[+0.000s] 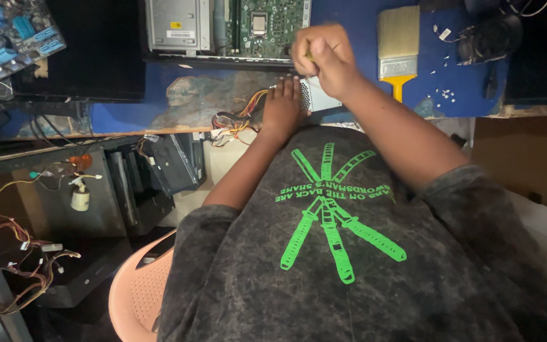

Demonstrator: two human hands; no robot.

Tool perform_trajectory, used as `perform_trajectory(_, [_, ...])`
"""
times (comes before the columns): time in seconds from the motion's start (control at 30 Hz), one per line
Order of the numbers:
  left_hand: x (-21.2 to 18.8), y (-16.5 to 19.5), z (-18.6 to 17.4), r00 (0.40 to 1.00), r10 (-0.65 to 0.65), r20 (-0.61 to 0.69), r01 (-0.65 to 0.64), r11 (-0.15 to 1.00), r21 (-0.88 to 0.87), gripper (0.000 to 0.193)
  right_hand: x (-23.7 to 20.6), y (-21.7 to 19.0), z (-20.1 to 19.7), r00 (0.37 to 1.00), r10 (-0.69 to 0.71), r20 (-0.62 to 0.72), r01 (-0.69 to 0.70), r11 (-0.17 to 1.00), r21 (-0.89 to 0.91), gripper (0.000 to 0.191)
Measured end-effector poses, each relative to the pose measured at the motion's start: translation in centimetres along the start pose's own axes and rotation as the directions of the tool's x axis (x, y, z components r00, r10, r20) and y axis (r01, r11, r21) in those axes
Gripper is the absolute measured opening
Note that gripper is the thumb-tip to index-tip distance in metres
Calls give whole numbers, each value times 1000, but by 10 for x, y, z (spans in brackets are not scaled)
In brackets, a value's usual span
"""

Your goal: The person removes a RAM module from a desktop motherboard, cleans the module's contacts with a paintbrush, and reinstalls it. They then handle the power supply unit, using a screwdriver to adjust screws on its casing.

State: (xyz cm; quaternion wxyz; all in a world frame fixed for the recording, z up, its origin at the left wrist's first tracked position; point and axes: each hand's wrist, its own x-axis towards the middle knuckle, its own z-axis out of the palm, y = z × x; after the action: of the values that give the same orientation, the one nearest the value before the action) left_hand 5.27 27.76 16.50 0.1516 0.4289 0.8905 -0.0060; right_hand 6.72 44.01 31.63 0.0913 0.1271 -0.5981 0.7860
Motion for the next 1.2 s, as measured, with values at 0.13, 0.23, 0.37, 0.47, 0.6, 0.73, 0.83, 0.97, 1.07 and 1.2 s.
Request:
perform_trajectory(0.13, [1, 0, 1, 1000, 3, -31, -3, 1000, -15, 104, -1, -8, -7, 1000, 6, 26, -7, 999, 54, 68])
perform_trajectory(0.23, [0, 1, 1, 998, 6, -58, -7, 1000, -28, 103, -2, -14, -9, 1000, 11, 17, -12, 997, 77, 66])
perform_trajectory(0.37, [-2, -2, 0, 999, 12, -50, -15, 998, -62, 99, -5, -17, -9, 1000, 2, 0, -2, 996, 88, 66])
perform_trajectory(0.47, [-4, -10, -2, 989, 11, -147, -42, 977, -207, 87, -9, -20, -10, 1000, -1, -21, 3, 996, 91, 66])
perform_trajectory(0.6, [-5, -15, -2, 970, -16, -241, -57, 955, -293, 65, -19, -27, -10, 998, -22, -66, 29, 994, 103, 65])
perform_trajectory(0.73, [-4, -12, 1, 935, 13, -355, -131, 942, -309, 55, -28, -36, -11, 995, -24, -95, 36, 991, 126, 65])
perform_trajectory(0.83, [-3, -9, 2, 917, 22, -398, -152, 942, -298, 48, -35, -41, -12, 993, -32, -113, 44, 994, 103, 64])
perform_trajectory(0.97, [-1, -9, -3, 926, -18, -376, -117, 935, -335, 47, -43, -43, -11, 989, -18, -149, 27, 998, 59, 64])
perform_trajectory(1.07, [1, -8, -7, 939, -48, -340, -76, 936, -344, 56, -46, -43, -10, 986, -26, -164, 34, 998, 44, 63])
perform_trajectory(1.2, [2, -8, -9, 937, -86, -339, -47, 930, -365, 53, -48, -45, -9, 985, -41, -166, 47, 998, 34, 62])
